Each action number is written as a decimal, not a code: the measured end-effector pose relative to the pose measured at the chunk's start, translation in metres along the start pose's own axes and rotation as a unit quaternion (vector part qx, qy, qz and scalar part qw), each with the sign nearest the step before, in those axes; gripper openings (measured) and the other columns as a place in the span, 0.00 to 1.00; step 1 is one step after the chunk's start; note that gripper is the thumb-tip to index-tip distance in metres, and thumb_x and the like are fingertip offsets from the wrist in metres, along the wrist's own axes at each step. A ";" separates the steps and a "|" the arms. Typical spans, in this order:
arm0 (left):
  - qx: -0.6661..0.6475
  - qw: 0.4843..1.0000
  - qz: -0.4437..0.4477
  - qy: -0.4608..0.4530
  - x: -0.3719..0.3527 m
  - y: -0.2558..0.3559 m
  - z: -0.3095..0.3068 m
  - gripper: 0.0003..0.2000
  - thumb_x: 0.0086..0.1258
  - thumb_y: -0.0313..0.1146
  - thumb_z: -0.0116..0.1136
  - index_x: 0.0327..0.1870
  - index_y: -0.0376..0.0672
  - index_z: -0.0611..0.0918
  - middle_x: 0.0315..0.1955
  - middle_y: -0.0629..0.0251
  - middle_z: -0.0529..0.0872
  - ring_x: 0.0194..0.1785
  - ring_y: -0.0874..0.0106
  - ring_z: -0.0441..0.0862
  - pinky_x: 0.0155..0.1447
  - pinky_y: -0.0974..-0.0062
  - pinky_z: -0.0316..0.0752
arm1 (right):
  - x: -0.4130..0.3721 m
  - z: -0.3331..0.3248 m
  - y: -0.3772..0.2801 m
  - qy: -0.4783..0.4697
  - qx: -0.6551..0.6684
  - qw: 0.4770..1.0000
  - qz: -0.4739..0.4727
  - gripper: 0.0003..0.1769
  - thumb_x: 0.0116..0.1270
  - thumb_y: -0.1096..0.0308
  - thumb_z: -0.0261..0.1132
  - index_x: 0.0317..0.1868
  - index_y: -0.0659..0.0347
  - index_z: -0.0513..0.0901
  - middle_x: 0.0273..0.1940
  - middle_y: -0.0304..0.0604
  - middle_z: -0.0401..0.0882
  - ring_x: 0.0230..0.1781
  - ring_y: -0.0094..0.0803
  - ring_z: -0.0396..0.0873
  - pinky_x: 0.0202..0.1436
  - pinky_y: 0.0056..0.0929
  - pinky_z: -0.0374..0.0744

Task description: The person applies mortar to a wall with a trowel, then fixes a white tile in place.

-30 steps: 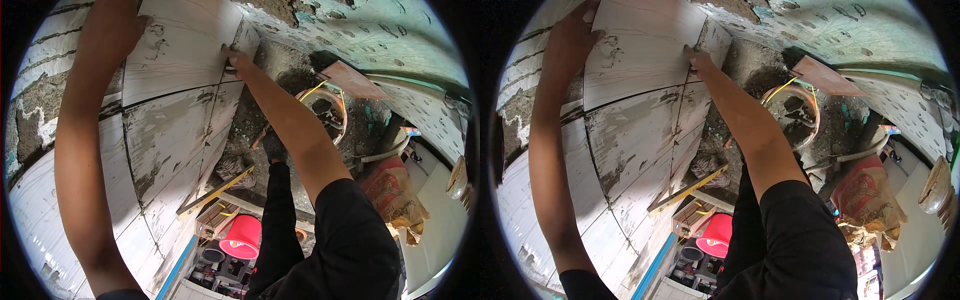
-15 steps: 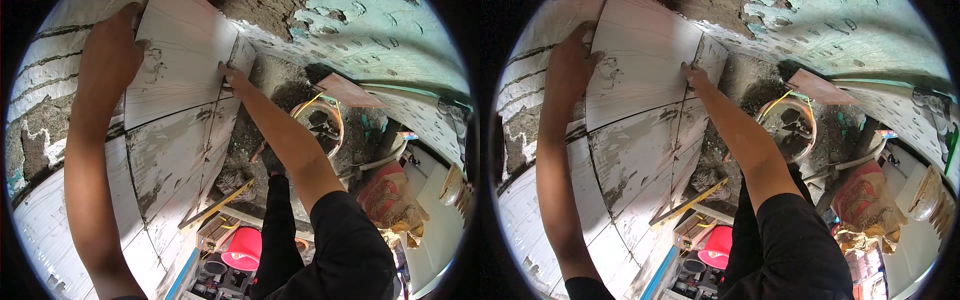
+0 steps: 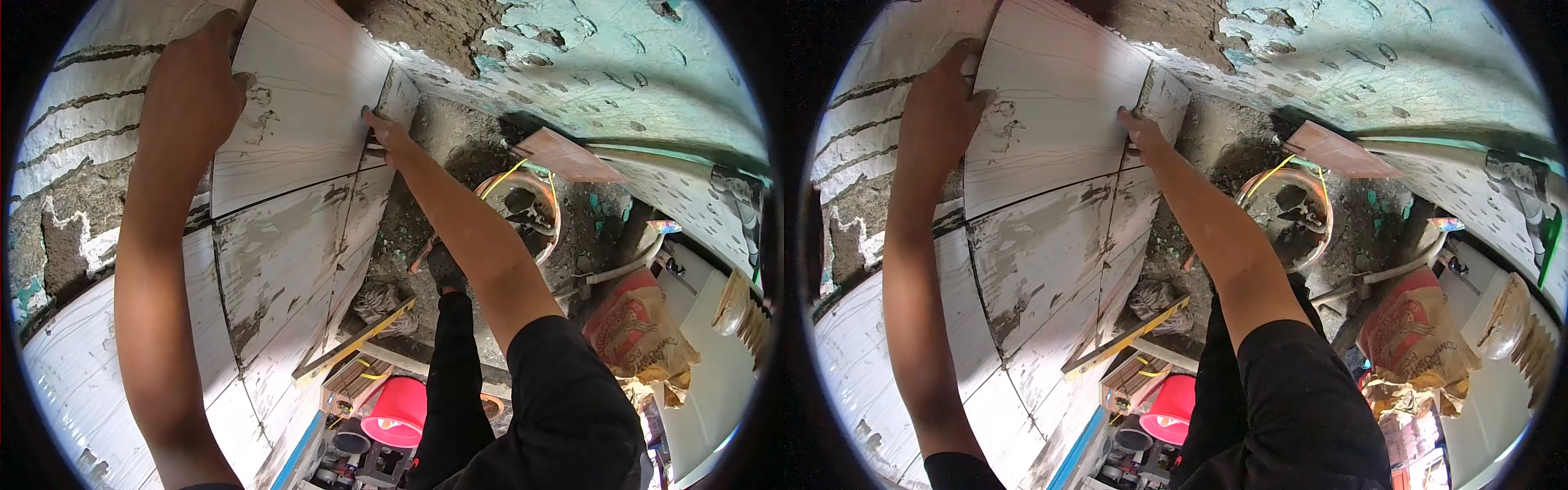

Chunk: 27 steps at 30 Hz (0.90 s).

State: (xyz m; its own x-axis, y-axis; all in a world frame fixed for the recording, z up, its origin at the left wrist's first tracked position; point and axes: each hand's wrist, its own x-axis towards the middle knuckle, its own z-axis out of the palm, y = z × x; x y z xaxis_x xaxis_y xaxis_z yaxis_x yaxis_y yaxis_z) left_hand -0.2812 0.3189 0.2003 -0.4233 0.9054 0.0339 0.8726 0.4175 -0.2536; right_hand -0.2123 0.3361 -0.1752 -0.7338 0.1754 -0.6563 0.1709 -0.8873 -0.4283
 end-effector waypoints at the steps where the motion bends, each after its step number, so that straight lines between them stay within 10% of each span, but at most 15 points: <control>1: -0.004 1.000 0.000 -0.001 0.000 0.000 0.000 0.24 0.53 0.26 0.65 0.53 0.42 0.74 0.19 0.53 0.80 0.29 0.56 0.81 0.35 0.63 0.73 | 0.000 0.000 0.001 -0.006 0.004 1.000 -0.001 0.50 0.54 0.42 0.67 0.71 0.54 0.55 0.68 0.46 0.59 0.65 0.40 0.60 0.62 0.45 0.62; 13: -0.012 1.000 0.003 -0.004 -0.001 -0.001 -0.003 0.22 0.53 0.25 0.64 0.52 0.42 0.74 0.18 0.55 0.79 0.30 0.55 0.81 0.37 0.62 0.73 | -0.035 0.010 -0.016 0.010 0.032 0.999 -0.001 0.37 0.53 0.47 0.71 0.61 0.51 0.70 0.59 0.41 0.67 0.59 0.37 0.65 0.56 0.45 0.70; 27: -0.031 0.999 -0.014 -0.014 0.000 0.005 -0.006 0.21 0.52 0.23 0.64 0.50 0.40 0.74 0.19 0.53 0.79 0.28 0.55 0.81 0.34 0.63 0.72 | -0.019 0.006 -0.010 0.009 0.038 0.999 0.025 0.45 0.54 0.47 0.69 0.69 0.50 0.59 0.63 0.41 0.64 0.60 0.38 0.65 0.57 0.46 0.69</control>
State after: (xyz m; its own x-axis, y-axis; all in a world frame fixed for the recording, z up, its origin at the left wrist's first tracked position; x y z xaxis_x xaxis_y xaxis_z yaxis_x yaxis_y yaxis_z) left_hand -0.2758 0.3213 0.2050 -0.4534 0.8912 0.0135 0.8734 0.4473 -0.1927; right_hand -0.2037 0.3394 -0.1546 -0.7136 0.1366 -0.6871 0.1563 -0.9250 -0.3463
